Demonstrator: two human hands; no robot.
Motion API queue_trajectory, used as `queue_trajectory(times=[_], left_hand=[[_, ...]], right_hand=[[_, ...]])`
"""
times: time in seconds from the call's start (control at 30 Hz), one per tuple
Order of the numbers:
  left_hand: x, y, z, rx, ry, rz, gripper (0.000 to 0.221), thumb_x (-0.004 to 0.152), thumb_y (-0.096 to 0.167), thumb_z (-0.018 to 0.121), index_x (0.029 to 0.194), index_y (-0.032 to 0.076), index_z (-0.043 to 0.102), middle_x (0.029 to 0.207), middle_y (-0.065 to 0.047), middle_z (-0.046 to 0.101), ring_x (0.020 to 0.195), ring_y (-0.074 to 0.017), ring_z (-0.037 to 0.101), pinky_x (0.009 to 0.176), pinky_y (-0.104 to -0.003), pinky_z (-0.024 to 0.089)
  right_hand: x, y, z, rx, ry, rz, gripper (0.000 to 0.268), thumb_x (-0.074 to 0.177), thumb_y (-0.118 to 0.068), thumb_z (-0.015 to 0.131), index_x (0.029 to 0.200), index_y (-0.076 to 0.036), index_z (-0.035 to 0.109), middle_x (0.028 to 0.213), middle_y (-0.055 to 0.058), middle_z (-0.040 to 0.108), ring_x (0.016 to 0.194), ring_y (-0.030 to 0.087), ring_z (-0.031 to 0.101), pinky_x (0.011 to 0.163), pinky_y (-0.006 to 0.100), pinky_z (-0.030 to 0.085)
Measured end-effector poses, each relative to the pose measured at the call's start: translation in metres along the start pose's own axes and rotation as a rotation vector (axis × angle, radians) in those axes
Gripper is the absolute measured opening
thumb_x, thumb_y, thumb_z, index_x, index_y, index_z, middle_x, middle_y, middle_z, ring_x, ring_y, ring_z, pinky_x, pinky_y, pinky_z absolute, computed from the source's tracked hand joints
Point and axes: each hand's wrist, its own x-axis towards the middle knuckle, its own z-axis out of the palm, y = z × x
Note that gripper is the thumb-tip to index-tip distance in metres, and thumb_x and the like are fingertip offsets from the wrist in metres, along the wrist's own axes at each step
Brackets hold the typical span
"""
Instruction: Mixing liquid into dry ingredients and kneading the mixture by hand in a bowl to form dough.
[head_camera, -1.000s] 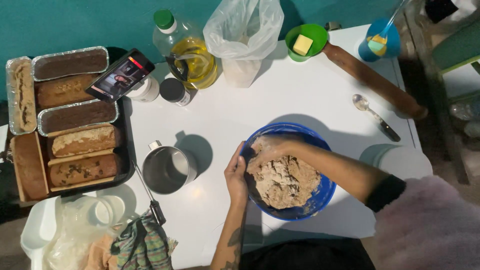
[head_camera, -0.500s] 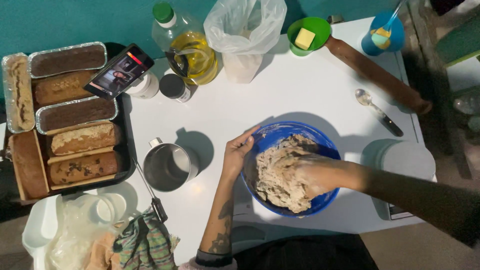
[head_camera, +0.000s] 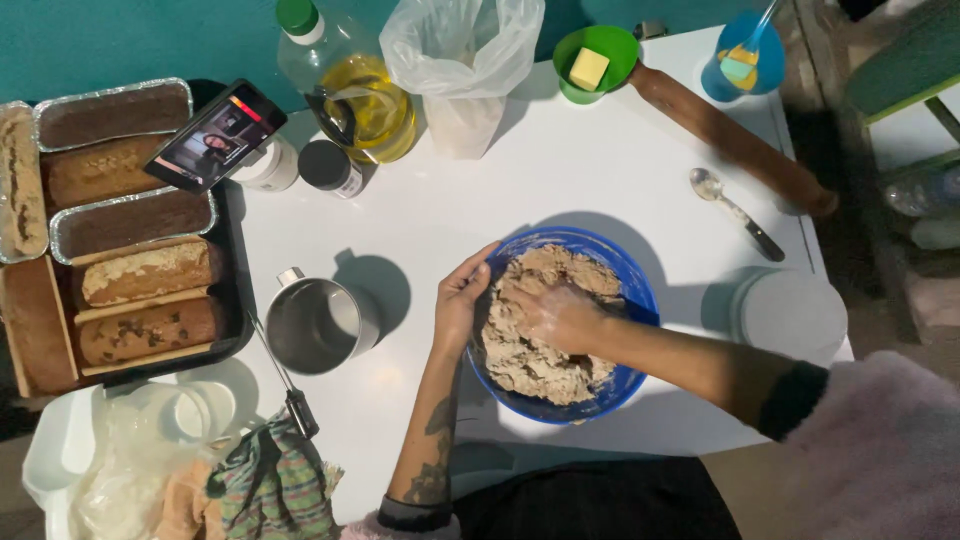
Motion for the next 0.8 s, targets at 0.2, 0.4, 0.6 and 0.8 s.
queue_trajectory(times=[0.2,0.4,0.6,0.8], left_hand=[[-0.062,-0.007,0.010,0.039,0.175,0.144,0.045,0.100,0.011,0.062,0.144,0.002,0.058,0.137,-0.012,0.067,0.118,-0.0171,0.064,0.103,-0.030,0.049],[-0.111,-0.034,0.033,-0.034,0.406,0.152,0.058,0.098,0.020,0.063,0.152,0.006,0.049,0.145,-0.013,0.061,0.127,-0.0214,0.059,0.108,-0.035,0.046],[-0.125,-0.034,0.066,-0.273,0.476,0.158,0.066,0.100,0.037,0.052,0.158,0.011,0.035,0.156,-0.009,0.049,0.138,-0.0235,0.051,0.116,-0.040,0.040],[-0.086,-0.034,0.033,-0.316,0.332,0.232,0.064,0.105,0.035,0.052,0.157,0.000,0.039,0.154,-0.015,0.051,0.138,-0.0255,0.052,0.117,-0.041,0.040]], right_hand=[[0.006,-0.001,0.037,0.046,-0.055,0.311,0.026,0.099,-0.030,0.061,0.108,-0.011,0.076,0.123,0.016,0.068,0.121,0.033,0.063,0.106,0.051,0.048],[-0.059,-0.001,-0.002,0.262,0.323,0.137,0.058,0.079,-0.013,0.073,0.136,-0.014,0.065,0.149,0.023,0.053,0.140,0.044,0.045,0.118,0.053,0.030],[-0.060,0.006,-0.081,0.614,0.170,0.218,0.092,0.067,-0.018,0.086,0.149,-0.014,0.046,0.162,0.026,0.035,0.149,0.045,0.025,0.116,0.051,0.022],[0.024,-0.001,-0.077,0.582,0.265,0.245,0.067,0.070,-0.027,0.082,0.133,-0.020,0.062,0.141,0.016,0.062,0.133,0.038,0.053,0.115,0.049,0.035]])
